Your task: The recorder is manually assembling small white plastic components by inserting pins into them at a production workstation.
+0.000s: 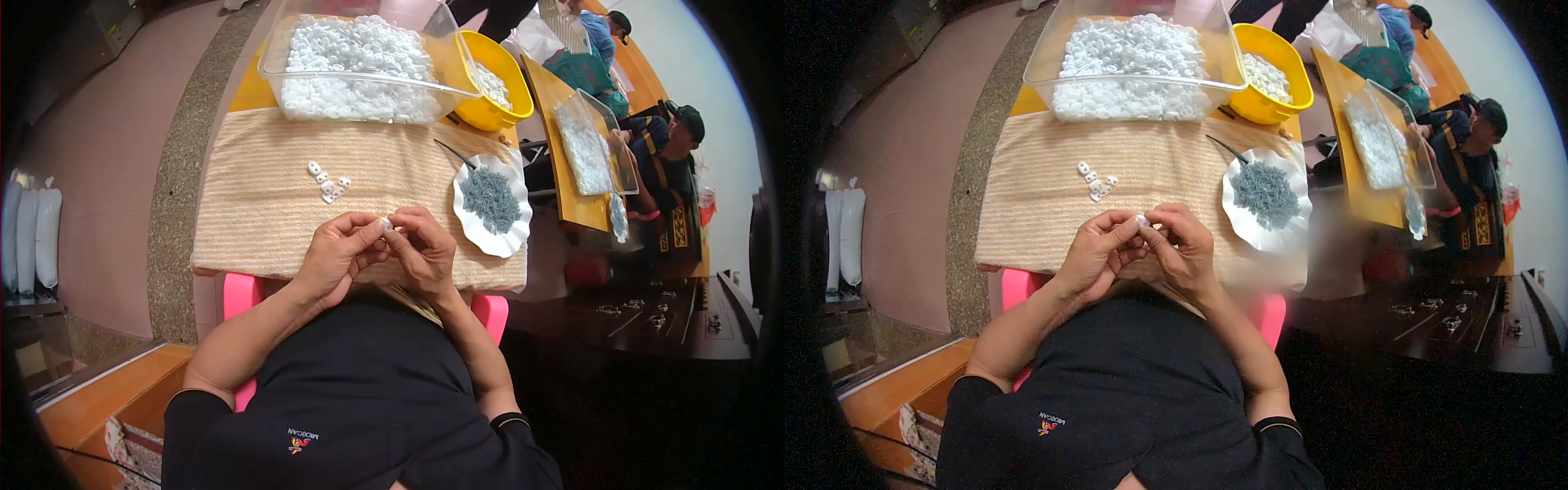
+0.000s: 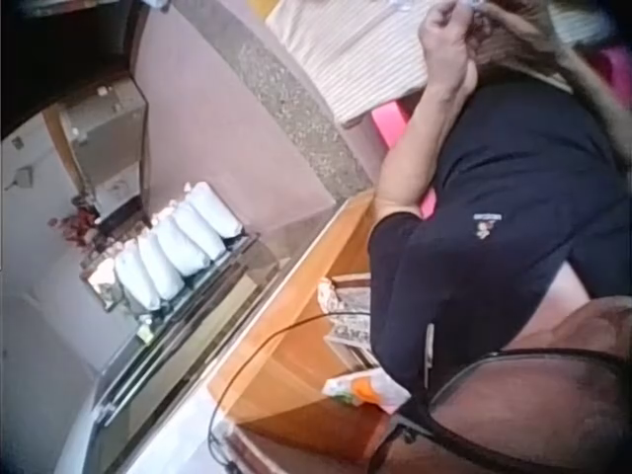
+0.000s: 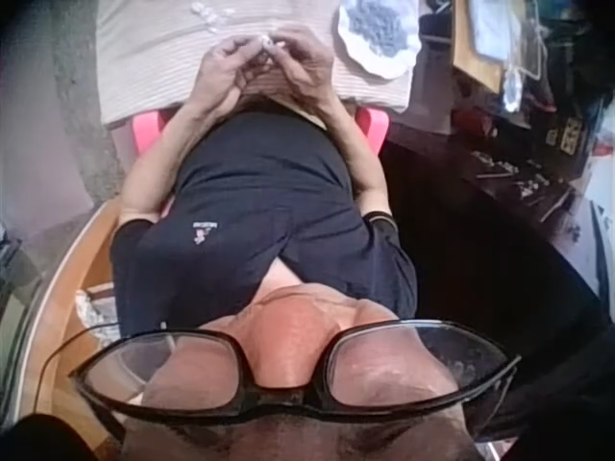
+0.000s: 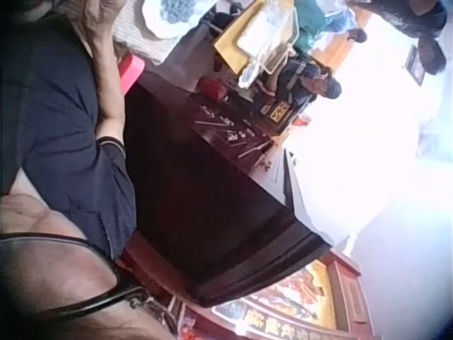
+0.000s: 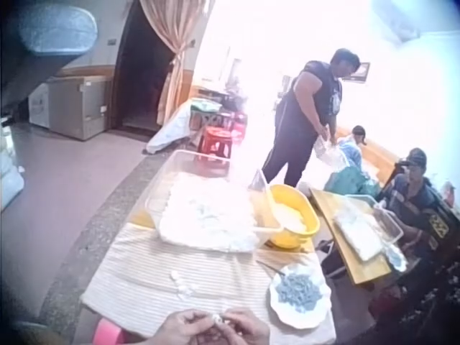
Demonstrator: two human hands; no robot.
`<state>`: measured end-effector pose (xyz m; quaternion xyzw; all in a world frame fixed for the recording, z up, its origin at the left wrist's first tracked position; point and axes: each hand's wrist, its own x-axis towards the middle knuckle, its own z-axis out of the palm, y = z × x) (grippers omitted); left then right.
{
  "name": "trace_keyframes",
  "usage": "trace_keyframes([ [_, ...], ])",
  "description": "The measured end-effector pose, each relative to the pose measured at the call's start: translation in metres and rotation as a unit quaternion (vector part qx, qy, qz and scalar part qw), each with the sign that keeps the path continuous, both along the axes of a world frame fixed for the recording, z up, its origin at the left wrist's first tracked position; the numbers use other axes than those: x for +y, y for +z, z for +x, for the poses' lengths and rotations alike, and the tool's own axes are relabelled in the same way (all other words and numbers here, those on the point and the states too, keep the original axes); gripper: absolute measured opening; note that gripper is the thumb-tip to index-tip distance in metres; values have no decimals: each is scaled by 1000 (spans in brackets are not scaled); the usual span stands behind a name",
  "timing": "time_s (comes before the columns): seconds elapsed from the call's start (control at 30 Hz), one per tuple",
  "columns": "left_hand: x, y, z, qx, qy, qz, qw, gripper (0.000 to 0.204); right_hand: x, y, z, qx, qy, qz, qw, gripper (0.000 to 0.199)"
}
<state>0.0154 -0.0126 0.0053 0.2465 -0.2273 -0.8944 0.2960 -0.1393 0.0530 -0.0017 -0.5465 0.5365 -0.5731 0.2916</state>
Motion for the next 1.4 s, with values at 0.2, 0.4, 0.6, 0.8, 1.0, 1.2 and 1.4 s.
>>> trace_keyframes([
  [0.2,2,-2,-1,11,5,-9,1000,16,1,3,3,-75,-7,-24,997,19],
  [0.4,2,-3,0,20,13,-16,1000,17,-2,-1,-1,-60,8,-54,997,21],
  [0.6,1,0,-1,16,16,-14,1000,12,1,0,-8,-4,29,-21,999,23],
  [0.8,-1,-1,-1,6,21,-22,1000,12,2,6,-7,-31,15,16,999,24],
  [1.0,0,0,-3,-10,37,-19,999,11,4,9,-12,-5,52,22,998,27],
  [1.2,1,0,-3,-23,35,-37,998,11,4,10,-9,21,43,14,999,26],
  [1.4,2,6,-2,-39,28,-27,998,11,4,9,-9,38,35,1,999,23],
])
